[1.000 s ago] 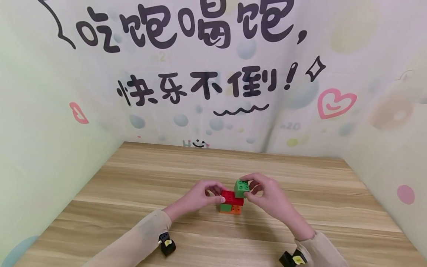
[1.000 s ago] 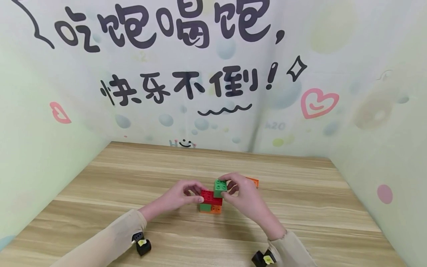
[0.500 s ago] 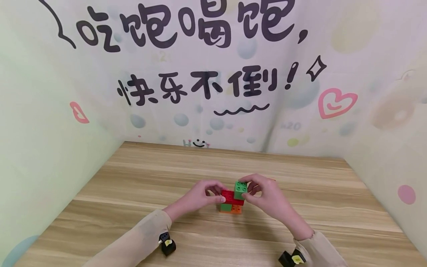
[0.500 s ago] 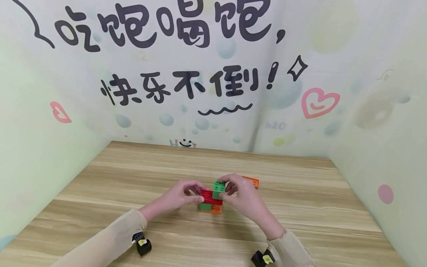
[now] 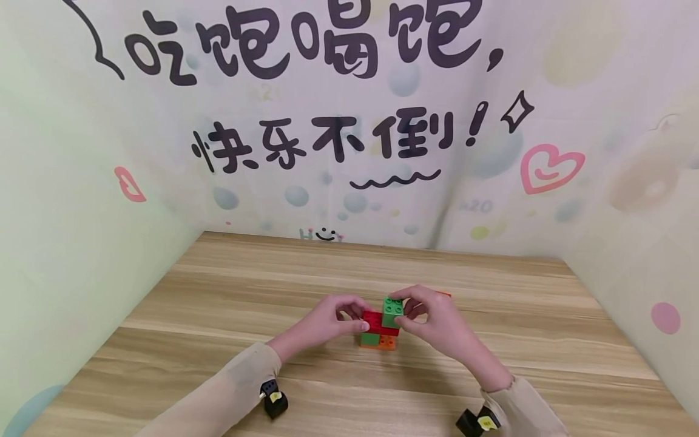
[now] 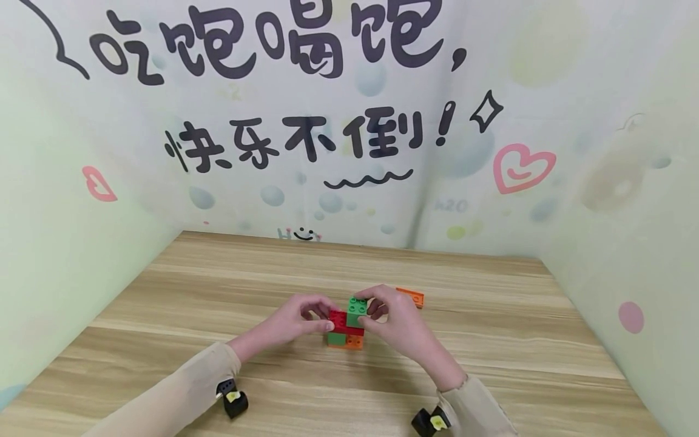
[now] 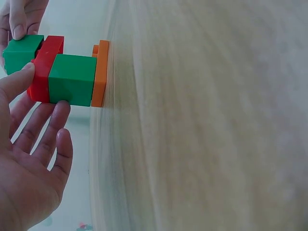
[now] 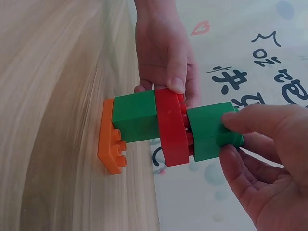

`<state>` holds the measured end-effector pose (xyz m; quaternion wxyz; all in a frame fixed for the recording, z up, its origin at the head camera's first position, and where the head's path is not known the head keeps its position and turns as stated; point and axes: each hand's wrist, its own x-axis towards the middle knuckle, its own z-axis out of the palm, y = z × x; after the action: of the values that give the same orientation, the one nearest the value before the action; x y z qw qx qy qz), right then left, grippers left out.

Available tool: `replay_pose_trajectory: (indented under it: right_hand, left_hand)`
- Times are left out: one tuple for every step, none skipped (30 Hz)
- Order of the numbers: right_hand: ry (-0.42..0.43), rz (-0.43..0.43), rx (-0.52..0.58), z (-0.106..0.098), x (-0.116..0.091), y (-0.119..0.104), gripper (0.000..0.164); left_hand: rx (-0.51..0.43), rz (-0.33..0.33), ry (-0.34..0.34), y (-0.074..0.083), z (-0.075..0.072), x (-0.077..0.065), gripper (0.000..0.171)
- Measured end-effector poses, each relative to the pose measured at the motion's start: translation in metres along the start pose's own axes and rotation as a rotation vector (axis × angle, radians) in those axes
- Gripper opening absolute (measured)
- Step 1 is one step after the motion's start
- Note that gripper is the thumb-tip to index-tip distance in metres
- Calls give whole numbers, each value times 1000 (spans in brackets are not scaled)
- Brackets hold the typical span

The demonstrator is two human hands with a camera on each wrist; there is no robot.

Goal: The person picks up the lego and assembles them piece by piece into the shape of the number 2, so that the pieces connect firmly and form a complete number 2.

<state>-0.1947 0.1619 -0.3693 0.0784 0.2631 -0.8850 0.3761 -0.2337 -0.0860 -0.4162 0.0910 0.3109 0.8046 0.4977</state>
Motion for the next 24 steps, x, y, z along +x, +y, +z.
replay_pose_trajectory:
  right_hand:
    - [-4, -3, 5, 0, 0, 0, 34]
    - [-8, -6, 13, -1, 0, 0, 33]
    - [-11, -8, 19, -1, 0, 1, 32]
    - [-12, -8, 24, -1, -1, 1, 31]
    - [-12, -8, 28, -2, -1, 2, 30]
    - [-12, -10, 28, -2, -2, 2, 29]
    - [-11, -15, 24, -3, -2, 3, 29]
    - [-9, -15, 21, -3, -3, 3, 29]
    - [-8, -16, 12, -3, -3, 3, 29]
    - [-7, -18, 6, -4, -4, 3, 30]
    - [-9, -23, 1, -4, -4, 4, 31]
    - [-11, -23, -2, -4, -4, 4, 31]
    - [-13, -19, -2, -5, -4, 3, 31]
    - [-16, -14, 1, -5, -5, 3, 31]
    - [-20, -15, 2, -5, -5, 3, 31]
    - [-23, -12, 8, -5, -5, 3, 31]
    - [-27, -10, 9, -6, -5, 3, 30]
    - [-30, -5, 14, -6, -5, 3, 30]
    - [-33, -4, 15, -6, -6, 3, 30]
    - [-37, -4, 16, -7, -6, 3, 31]
    - [-41, -3, 16, -7, -6, 3, 31]
    - [-42, 0, 18, -7, -6, 3, 31]
    - [-45, -1, 16, -8, -6, 3, 31]
    - [-48, -2, 17, -8, -6, 4, 32]
  left_hand:
    - [-3, 0, 0, 0, 0, 0, 25]
    - [-4, -3, 1, 0, 0, 0, 24]
    - [-6, -5, 1, 0, 0, 0, 24]
    - [-7, -7, 2, 0, 0, 0, 24]
    - [-9, -9, 3, 0, 0, 0, 24]
    - [-10, -13, 3, -1, 0, 1, 24]
    - [-11, -16, 3, -1, 0, 1, 24]
    - [-9, -19, 4, -2, 0, 1, 24]
    - [-10, -19, 4, -2, 0, 1, 24]
    - [-10, -20, 4, -2, 0, 1, 24]
    - [-9, -21, 3, -1, 0, 1, 24]
    - [-8, -21, 3, -1, 0, 1, 24]
    - [-7, -22, 4, -1, 0, 1, 24]
    - [-6, -22, 4, -1, 0, 1, 24]
    - [-6, -22, 3, -1, 0, 1, 24]
    - [-5, -22, 3, 0, 0, 1, 24]
    - [-4, -22, 4, 0, 0, 1, 24]
    - [-3, -22, 4, 0, 0, 1, 24]
    - [-3, -22, 6, 0, 0, 1, 24]
    - [-3, -22, 6, 0, 0, 1, 24]
    - [-4, -21, 6, -1, 0, 1, 24]
    - [-5, -20, 7, -1, 0, 1, 24]
    - [-8, -18, 9, -1, 1, 1, 24]
    - [-11, -15, 9, -1, 1, 1, 24]
